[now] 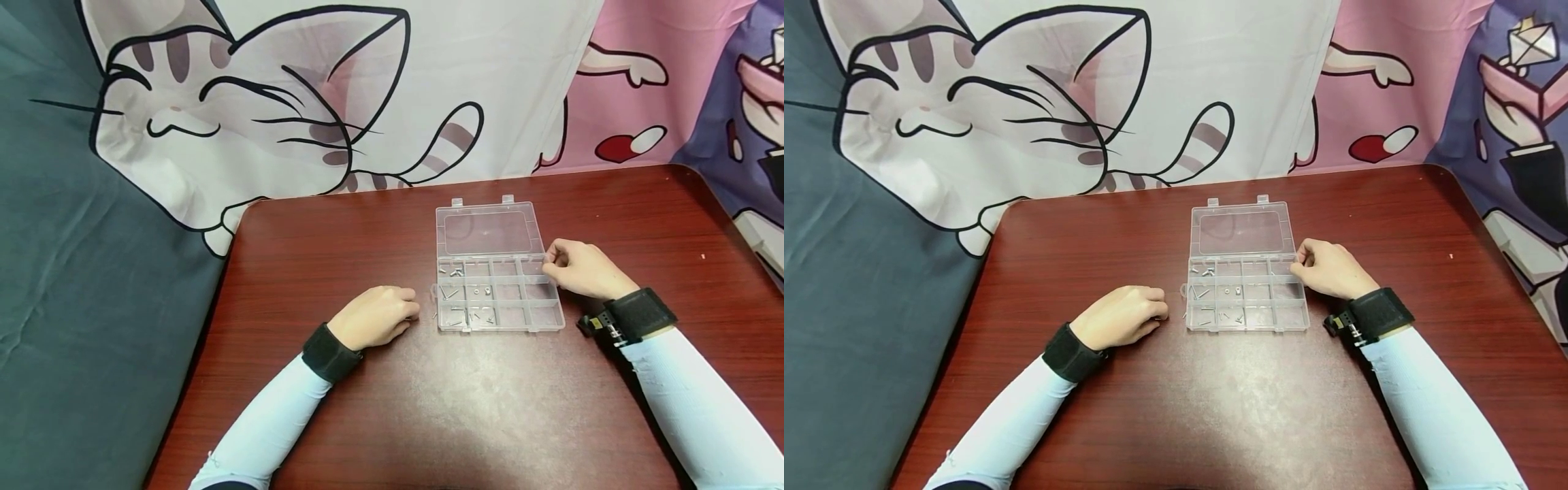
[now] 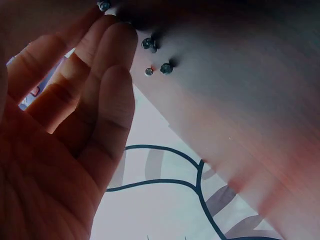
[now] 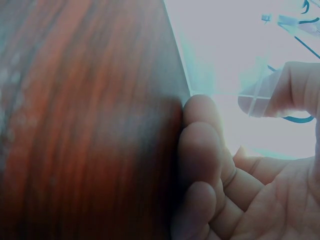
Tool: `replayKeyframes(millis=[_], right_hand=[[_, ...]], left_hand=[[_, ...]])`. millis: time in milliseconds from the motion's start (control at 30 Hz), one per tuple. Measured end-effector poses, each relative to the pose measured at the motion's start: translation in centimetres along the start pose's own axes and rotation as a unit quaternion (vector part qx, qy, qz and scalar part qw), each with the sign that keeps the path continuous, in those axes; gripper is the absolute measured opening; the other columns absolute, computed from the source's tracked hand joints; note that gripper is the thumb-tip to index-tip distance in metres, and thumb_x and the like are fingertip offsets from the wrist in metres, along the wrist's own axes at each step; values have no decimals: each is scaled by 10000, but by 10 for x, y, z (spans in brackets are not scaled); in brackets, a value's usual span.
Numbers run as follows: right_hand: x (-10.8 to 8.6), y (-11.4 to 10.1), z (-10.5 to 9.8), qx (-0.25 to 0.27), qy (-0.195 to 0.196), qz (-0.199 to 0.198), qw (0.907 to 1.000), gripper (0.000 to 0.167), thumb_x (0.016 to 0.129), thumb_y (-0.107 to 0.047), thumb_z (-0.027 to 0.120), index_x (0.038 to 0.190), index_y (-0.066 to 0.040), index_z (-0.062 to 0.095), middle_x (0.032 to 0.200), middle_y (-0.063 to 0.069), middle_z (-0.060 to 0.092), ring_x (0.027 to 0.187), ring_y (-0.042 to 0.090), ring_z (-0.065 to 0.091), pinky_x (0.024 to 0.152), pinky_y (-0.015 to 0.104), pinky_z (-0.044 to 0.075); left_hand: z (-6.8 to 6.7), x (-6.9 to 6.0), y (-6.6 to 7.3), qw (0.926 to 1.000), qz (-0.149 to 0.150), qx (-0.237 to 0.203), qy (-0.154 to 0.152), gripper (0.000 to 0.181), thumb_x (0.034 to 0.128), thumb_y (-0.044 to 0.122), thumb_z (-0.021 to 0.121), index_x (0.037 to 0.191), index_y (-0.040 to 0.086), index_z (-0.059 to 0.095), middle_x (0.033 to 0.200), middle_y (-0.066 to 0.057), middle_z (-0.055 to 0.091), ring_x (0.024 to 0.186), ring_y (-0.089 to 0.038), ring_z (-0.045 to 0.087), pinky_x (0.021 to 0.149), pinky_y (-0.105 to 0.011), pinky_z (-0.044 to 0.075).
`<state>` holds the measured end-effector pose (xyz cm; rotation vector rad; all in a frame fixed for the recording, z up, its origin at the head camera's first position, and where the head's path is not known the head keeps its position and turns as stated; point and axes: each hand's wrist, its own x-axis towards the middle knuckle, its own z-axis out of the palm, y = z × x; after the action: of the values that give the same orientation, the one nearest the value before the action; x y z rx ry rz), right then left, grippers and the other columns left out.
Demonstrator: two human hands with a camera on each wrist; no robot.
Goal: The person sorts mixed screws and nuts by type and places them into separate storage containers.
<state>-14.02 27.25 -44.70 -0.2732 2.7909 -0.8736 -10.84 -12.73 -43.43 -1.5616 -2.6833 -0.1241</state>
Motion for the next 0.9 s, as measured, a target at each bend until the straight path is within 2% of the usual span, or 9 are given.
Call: replayKeyframes(millis=[200, 467, 700, 900], right_hand=[[0, 1, 0, -48, 11, 9, 10000, 121, 934, -215, 640, 928, -101, 599, 709, 6, 627, 639, 134, 557, 599, 296, 405], [1, 2, 1, -113, 102, -31, 9999, 102, 922, -205, 636, 917, -109, 603, 714, -2, 627, 652, 140, 546, 612, 299, 404], [1, 1, 1, -96, 79, -25, 9999, 103, 923, -203, 637, 918, -106, 602, 709, -2, 629, 645, 135, 551, 608, 296, 406], [0, 0, 0, -95, 39, -17, 9999, 111, 930, -208, 637, 922, -103, 601, 708, 1, 622, 647, 137, 546, 608, 295, 403]], left_hand=[[1, 1, 4, 9999, 11, -27, 101, 270, 878, 26, 695, 701, 218, 626, 709, 58, 483, 598, -71, 506, 611, -265, 499], [6, 3, 4, 9996, -25, -34, 277, 295, 808, 2, 675, 653, 221, 552, 670, 69, 471, 561, -62, 458, 555, -268, 462], [10, 5, 3, 9998, -9, 18, 195, 282, 748, -14, 647, 653, 219, 519, 658, 75, 452, 558, -73, 433, 543, -266, 432], [11, 6, 3, 9999, 17, 15, 145, 278, 738, -26, 606, 649, 215, 500, 649, 71, 426, 556, -77, 407, 537, -266, 408]])
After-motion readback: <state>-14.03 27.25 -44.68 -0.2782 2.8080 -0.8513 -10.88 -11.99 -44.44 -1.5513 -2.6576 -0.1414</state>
